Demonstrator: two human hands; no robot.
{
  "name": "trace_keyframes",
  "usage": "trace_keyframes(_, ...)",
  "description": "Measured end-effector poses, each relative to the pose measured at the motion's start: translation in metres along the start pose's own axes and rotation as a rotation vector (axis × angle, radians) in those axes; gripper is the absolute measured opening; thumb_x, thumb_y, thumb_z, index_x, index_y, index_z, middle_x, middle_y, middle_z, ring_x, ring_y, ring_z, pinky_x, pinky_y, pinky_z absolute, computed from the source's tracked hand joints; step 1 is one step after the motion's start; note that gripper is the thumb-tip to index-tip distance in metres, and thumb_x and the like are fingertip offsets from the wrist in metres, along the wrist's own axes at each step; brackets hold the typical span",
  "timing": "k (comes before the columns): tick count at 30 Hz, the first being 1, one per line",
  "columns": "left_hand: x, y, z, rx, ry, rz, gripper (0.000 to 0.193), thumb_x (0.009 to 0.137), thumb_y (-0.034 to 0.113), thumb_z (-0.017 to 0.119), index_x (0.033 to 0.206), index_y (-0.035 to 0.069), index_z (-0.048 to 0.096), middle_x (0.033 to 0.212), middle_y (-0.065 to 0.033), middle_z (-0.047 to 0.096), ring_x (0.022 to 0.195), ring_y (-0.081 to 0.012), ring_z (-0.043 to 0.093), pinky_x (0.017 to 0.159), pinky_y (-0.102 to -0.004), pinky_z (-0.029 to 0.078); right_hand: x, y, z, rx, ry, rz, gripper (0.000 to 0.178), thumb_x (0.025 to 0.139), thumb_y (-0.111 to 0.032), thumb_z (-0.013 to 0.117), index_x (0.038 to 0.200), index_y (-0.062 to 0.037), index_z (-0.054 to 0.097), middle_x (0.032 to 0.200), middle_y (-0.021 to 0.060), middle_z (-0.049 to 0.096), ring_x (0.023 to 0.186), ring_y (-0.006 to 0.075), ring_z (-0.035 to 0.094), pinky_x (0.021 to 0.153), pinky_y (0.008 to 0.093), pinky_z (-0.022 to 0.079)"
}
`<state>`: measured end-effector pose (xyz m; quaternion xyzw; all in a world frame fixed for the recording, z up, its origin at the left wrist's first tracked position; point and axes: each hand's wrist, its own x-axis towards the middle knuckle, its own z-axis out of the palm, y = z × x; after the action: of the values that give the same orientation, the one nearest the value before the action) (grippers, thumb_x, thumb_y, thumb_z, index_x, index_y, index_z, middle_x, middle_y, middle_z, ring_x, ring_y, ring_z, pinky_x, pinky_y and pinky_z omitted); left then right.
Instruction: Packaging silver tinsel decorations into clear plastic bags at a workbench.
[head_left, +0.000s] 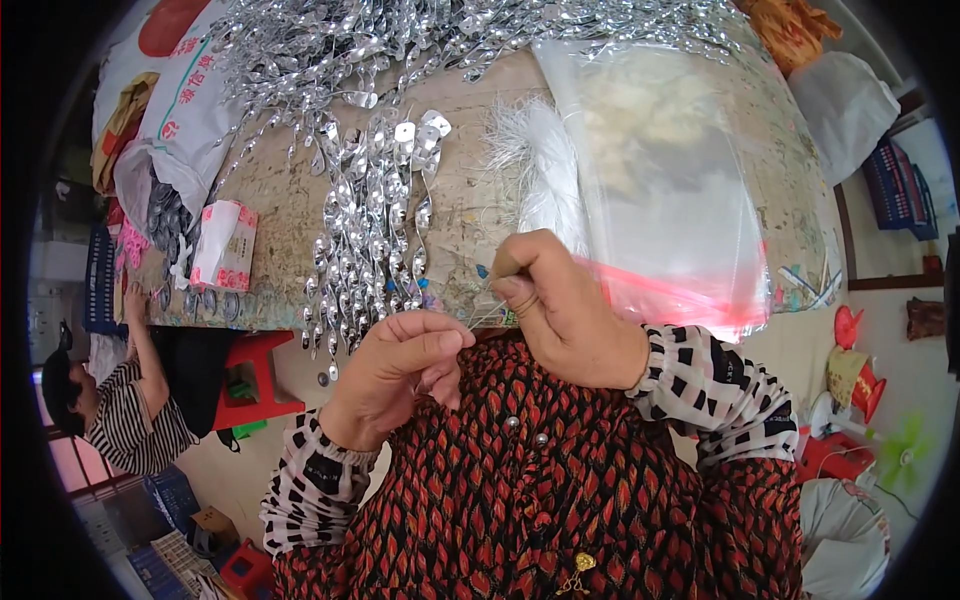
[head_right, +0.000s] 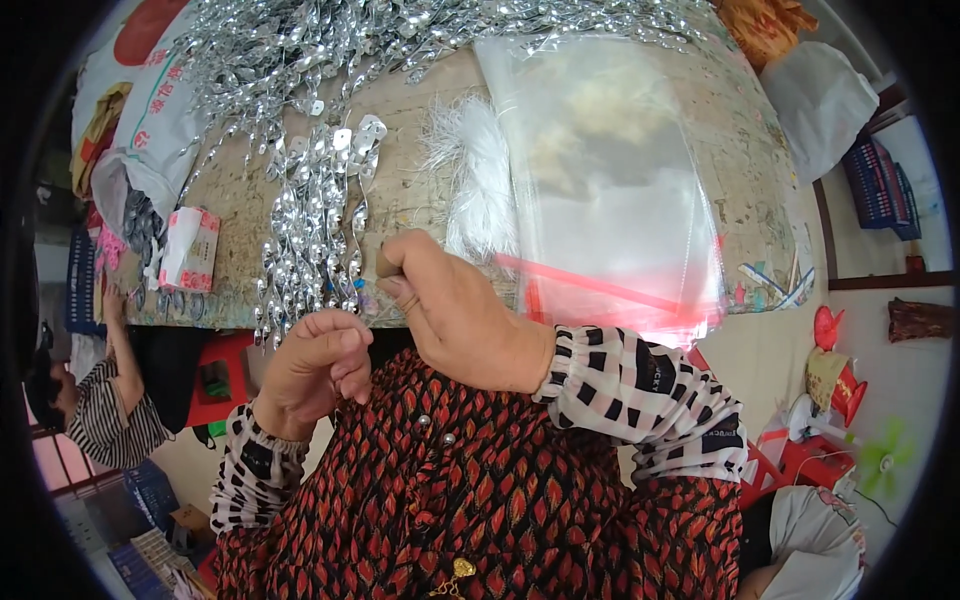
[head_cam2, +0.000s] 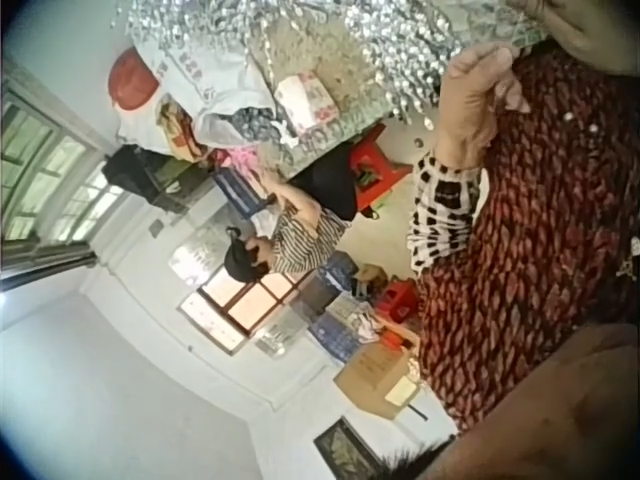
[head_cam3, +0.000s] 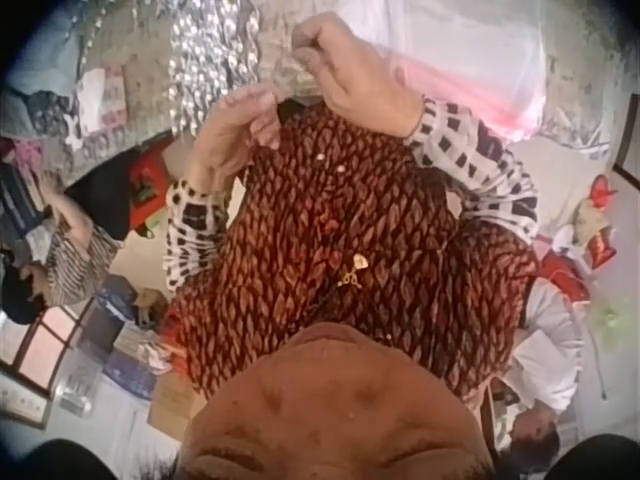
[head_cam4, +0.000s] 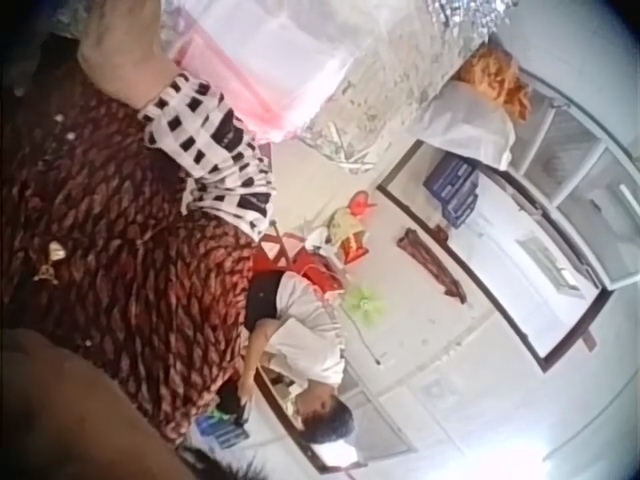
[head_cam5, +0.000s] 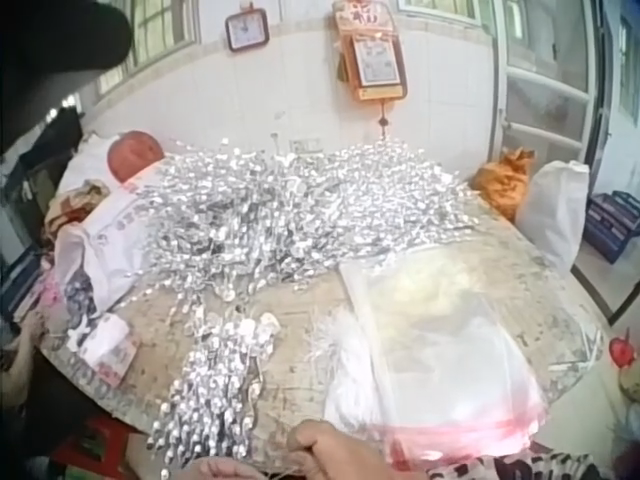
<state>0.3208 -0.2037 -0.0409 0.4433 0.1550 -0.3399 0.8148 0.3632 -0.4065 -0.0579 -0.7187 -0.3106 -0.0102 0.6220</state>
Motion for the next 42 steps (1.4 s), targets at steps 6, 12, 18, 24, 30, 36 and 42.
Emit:
trace_keyframes(6, -0.005, 0.001, 0.014, 0.306, 0.282, 0.127, 0.007, 0.083, 0.004, 0.063, 0.088, -0.001, 0.064, 0.056, -0.0003, 0.052, 0.043, -0.0095, 0.048, 0.046, -0.0230, 0.045, 0.014, 0.007, -0.027, -0.109, -0.033, 0.222, 0.019, 0.098, -0.016, 0.043, 0.109, -0.0012, 0.049, 0.100, 0.0104, 0.053, 0.094, 0.0202, 0.052, 0.082, 0.0319, 0.042)
trace_keyframes(12, -0.008, -0.001, 0.011, 0.392, 0.308, 0.172, 0.010, 0.086, 0.007, 0.063, 0.093, 0.000, 0.066, 0.074, 0.0005, 0.062, 0.053, -0.0039, 0.051, 0.047, -0.0181, 0.041, 0.016, -0.016, -0.020, -0.499, -0.350, -0.296, 0.032, 0.084, -0.021, 0.061, 0.113, -0.0076, 0.057, 0.115, 0.0083, 0.055, 0.111, 0.0273, 0.049, 0.093, 0.0416, 0.036)
trace_keyframes(18, -0.011, -0.002, 0.012, 0.517, 0.323, 0.169, 0.007, 0.085, 0.007, 0.064, 0.088, 0.001, 0.067, 0.071, -0.0002, 0.063, 0.051, -0.0047, 0.051, 0.047, -0.0171, 0.040, 0.006, 0.016, -0.013, -0.233, -0.543, -0.068, 0.016, 0.088, -0.019, 0.058, 0.098, -0.0068, 0.061, 0.088, 0.0071, 0.060, 0.096, 0.0238, 0.055, 0.085, 0.0391, 0.040)
trace_keyframes(24, -0.007, -0.004, 0.002, 0.500, 0.275, 0.142, 0.008, 0.084, 0.009, 0.067, 0.088, 0.002, 0.066, 0.072, -0.0003, 0.062, 0.051, -0.0052, 0.052, 0.048, -0.0168, 0.040, -0.003, 0.028, -0.018, 0.146, -0.585, 0.160, 0.015, 0.093, -0.019, 0.053, 0.093, -0.0056, 0.060, 0.090, 0.0078, 0.062, 0.081, 0.0209, 0.059, 0.073, 0.0328, 0.046)
trace_keyframes(30, -0.002, -0.007, -0.019, 0.327, 0.200, 0.179, 0.014, 0.087, 0.008, 0.064, 0.099, 0.001, 0.063, 0.075, 0.0001, 0.061, 0.059, -0.0060, 0.056, 0.053, -0.0187, 0.044, -0.008, 0.007, -0.027, 1.267, -0.265, 0.806, 0.018, 0.097, -0.019, 0.049, 0.096, -0.0048, 0.061, 0.115, 0.0159, 0.062, 0.076, 0.0166, 0.064, 0.068, 0.0276, 0.050)
trace_keyframes(36, 0.000, -0.031, -0.002, 0.289, 0.329, 0.488, 0.016, 0.089, 0.008, 0.061, 0.103, 0.001, 0.062, 0.079, -0.0022, 0.062, 0.062, -0.0078, 0.058, 0.056, -0.0200, 0.046, -0.001, 0.024, 0.023, -0.133, -0.131, -0.127, 0.008, 0.084, -0.004, 0.058, 0.091, -0.0010, 0.058, 0.129, 0.0137, 0.054, 0.072, 0.0171, 0.063, 0.061, 0.0274, 0.049)
trace_keyframes(42, -0.001, -0.032, -0.019, 0.287, 0.288, 0.457, 0.012, 0.089, 0.006, 0.060, 0.099, 0.000, 0.064, 0.080, -0.0013, 0.062, 0.062, -0.0057, 0.057, 0.056, -0.0186, 0.046, -0.006, -0.001, 0.022, -0.645, -0.357, -0.309, 0.026, 0.065, -0.006, 0.063, 0.091, -0.0039, 0.059, 0.131, 0.0098, 0.051, 0.062, 0.0196, 0.054, 0.057, 0.0324, 0.046)
